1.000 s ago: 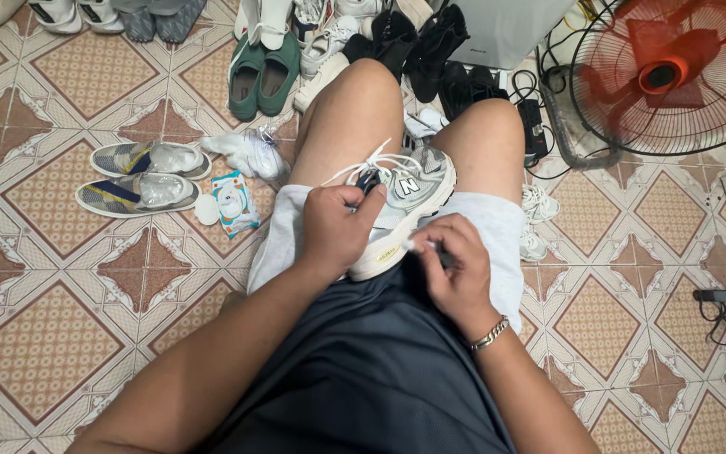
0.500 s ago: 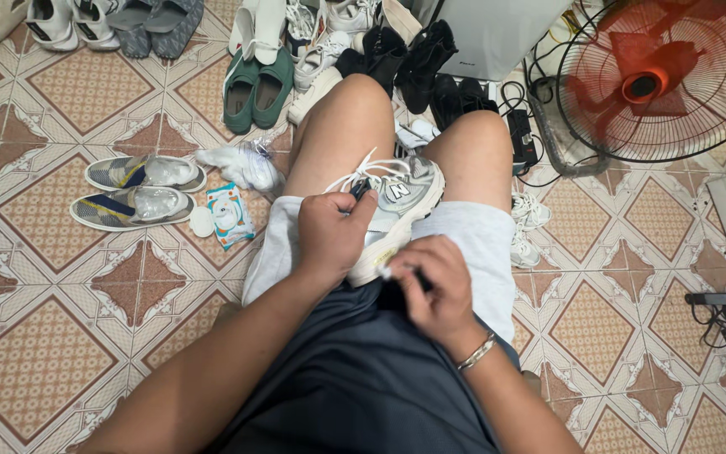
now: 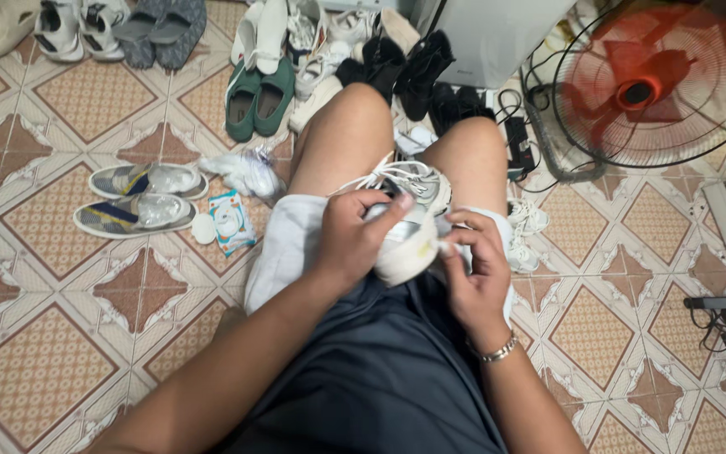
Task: The person sits on a tiled floor and cleans two different pairs of sneakers using a white cloth. They scrub the laces, sides, and soles of a silver sneaker, then switch to a white sneaker with a black swoosh, applying a cleaning liquid from a bottle to the cloth before scrubbing the shoe's surface.
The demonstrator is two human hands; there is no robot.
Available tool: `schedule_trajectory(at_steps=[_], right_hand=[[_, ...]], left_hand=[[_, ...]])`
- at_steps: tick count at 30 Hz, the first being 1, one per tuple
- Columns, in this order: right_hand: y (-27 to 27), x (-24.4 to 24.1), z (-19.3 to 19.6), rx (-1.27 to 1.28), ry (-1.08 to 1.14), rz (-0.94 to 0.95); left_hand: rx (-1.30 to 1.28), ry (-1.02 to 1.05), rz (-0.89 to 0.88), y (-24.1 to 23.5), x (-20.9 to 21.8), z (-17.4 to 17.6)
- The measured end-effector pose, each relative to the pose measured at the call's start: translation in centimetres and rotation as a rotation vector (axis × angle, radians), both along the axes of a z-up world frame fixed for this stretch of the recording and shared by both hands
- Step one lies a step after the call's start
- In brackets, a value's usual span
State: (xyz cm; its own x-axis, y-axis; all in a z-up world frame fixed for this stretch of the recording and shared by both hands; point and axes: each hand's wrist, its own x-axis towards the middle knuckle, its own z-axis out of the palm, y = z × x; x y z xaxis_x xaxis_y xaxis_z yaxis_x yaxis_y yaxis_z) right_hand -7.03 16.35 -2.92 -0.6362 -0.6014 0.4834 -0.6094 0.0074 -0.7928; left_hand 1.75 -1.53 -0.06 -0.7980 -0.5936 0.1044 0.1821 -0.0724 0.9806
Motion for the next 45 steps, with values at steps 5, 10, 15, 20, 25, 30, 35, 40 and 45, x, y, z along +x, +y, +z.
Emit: schedule_trajectory(at_steps=[5,10,15,20,25,30,35,40,45], right_hand=[[1.6,-0.4,0.3,-0.178,-0.294,0.05],[1.8,1.1,3.3,-0.172,-0.153,0.04],[2.6,2.0,5.4,0.113,0.207,0.01],[2.9,0.5,5.5,0.058,-0.031,-0.041],[3.1,1.6,5.7,0.141,0.299,0.002],[3.4,0.2,6.2,0.158,0.11,-0.104],[3.0,1.2,6.4,0.194,0.379,-0.081],[3.3,-1.0,6.5,0.14,0.054,-0.168],[3.3,0.4,5.7,0.134,0.349,-0.104]], left_hand=[[-0.202,0.149,-0.008,1.1,-0.8,2.9],[-0.199,0.172,0.112,2.8,-2.4,3.3],[-0.222,0.109,0.147,3.7,-3.1,2.2],[-0.23,0.122,0.15,4.3,-3.7,1.9],[-0.352,0.064,0.207,4.7,-4.8,1.9],[-0.33,0.052,0.187,5.0,-5.1,2.1],[-0.372,-0.019,0.225,5.2,-6.1,2.3],[-0.361,0.013,0.224,5.4,-6.4,2.5],[-0.39,-0.037,0.249,5.4,-6.5,2.5]])
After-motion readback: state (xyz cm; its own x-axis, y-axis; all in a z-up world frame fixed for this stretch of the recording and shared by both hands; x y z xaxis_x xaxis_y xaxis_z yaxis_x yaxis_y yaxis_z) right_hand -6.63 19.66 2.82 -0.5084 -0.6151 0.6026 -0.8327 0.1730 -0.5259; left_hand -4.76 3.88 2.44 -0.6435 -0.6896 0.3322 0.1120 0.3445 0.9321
